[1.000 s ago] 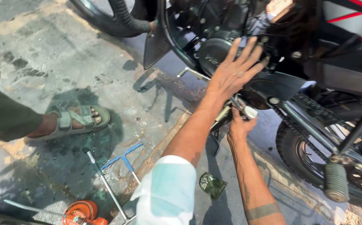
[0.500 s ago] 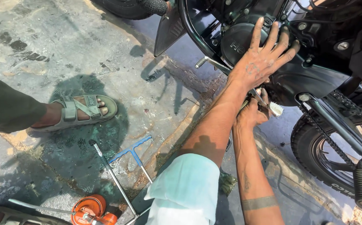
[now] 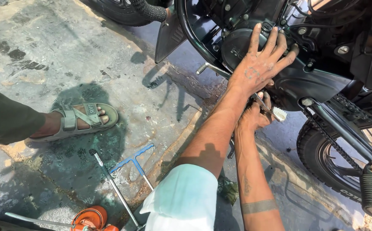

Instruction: Replacing or repairing parts on a Hero HF Deluxe motorcycle engine and chain area.

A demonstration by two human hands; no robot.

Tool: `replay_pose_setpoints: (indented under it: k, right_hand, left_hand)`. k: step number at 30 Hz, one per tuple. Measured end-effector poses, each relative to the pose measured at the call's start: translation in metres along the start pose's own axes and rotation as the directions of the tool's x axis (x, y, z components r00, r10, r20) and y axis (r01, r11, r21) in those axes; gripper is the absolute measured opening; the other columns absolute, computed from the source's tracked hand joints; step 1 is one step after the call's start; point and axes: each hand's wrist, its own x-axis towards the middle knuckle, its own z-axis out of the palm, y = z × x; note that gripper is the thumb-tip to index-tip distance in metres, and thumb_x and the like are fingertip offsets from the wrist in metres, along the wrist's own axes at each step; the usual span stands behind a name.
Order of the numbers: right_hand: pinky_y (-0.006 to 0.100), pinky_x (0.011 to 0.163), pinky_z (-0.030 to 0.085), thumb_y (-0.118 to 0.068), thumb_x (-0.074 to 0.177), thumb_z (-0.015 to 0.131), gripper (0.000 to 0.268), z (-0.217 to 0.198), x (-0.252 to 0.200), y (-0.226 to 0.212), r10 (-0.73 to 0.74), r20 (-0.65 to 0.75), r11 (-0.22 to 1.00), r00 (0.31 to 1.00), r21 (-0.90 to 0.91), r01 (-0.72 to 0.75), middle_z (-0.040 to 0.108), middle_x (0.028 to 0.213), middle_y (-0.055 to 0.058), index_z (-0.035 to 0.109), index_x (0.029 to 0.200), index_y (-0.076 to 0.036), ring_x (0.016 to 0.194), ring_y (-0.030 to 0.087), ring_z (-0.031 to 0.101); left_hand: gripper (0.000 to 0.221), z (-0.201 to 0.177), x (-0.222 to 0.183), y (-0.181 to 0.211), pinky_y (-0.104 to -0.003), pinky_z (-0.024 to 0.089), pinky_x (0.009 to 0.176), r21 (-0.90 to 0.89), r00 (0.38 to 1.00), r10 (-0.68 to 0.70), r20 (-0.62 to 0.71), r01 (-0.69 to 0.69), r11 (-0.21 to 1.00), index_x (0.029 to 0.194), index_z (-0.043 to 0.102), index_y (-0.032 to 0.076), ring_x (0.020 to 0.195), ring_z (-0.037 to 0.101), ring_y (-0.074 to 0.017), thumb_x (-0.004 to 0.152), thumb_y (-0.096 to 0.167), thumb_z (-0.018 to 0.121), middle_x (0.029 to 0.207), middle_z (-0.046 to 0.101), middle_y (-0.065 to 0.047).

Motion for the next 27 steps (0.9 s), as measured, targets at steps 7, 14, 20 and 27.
replay_pose_setpoints:
  k: [7, 14, 20, 27]
  right_hand:
    - [0.031, 0.074, 0.058, -0.016, 0.090, 0.078, 0.021, 0.006, 0.006, 0.005, -0.044, -0.091, 0.985, 0.995, -0.168, 0.028, 0.077, 0.094, 0.013, 0.071, 0.098, 0.003, 0.081, 0.016, 0.070]
    - [0.041, 0.075, 0.058, -0.035, 0.074, 0.093, 0.055, 0.014, 0.018, 0.016, -0.190, -0.289, 0.925, 0.938, -0.373, 0.072, 0.065, 0.097, 0.013, 0.062, 0.097, 0.004, 0.084, 0.025, 0.070]
    - [0.056, 0.081, 0.047, -0.045, 0.078, 0.092, 0.079, 0.006, 0.030, 0.040, -0.233, -0.296, 0.733, 0.926, -0.679, -0.032, 0.052, 0.109, 0.027, 0.051, 0.113, 0.011, 0.105, 0.042, 0.052]
    - [0.045, 0.091, 0.050, -0.037, 0.084, 0.087, 0.078, -0.074, -0.046, 0.010, -0.069, 0.009, 0.883, 0.998, -0.466, 0.066, 0.046, 0.123, 0.020, 0.042, 0.132, 0.004, 0.102, 0.029, 0.057]
  left_hand:
    - [0.105, -0.013, 0.000, 0.000, -0.074, 0.015, 0.122, -0.033, 1.000, -0.004, -0.004, 0.004, 0.999, 0.153, 0.037, 0.027, 0.149, 0.032, -0.0396, 0.065, 0.059, 0.085, 0.152, 0.042, -0.017]
    - [0.102, -0.035, 0.001, -0.006, -0.073, 0.014, 0.121, -0.091, 0.997, 0.012, 0.072, -0.005, 0.996, 0.153, 0.037, 0.024, 0.149, 0.031, -0.0379, 0.068, 0.057, 0.083, 0.153, 0.042, -0.018]
    - [0.100, -0.045, -0.002, -0.003, -0.070, 0.009, 0.123, -0.093, 0.994, -0.011, 0.108, 0.021, 0.995, 0.156, 0.034, 0.025, 0.152, 0.026, -0.0349, 0.073, 0.059, 0.078, 0.158, 0.039, -0.016]
    - [0.100, -0.054, -0.004, 0.006, -0.070, 0.008, 0.123, -0.092, 0.989, -0.049, 0.137, 0.061, 0.994, 0.158, 0.032, 0.025, 0.154, 0.020, -0.0343, 0.074, 0.060, 0.075, 0.160, 0.035, -0.016]
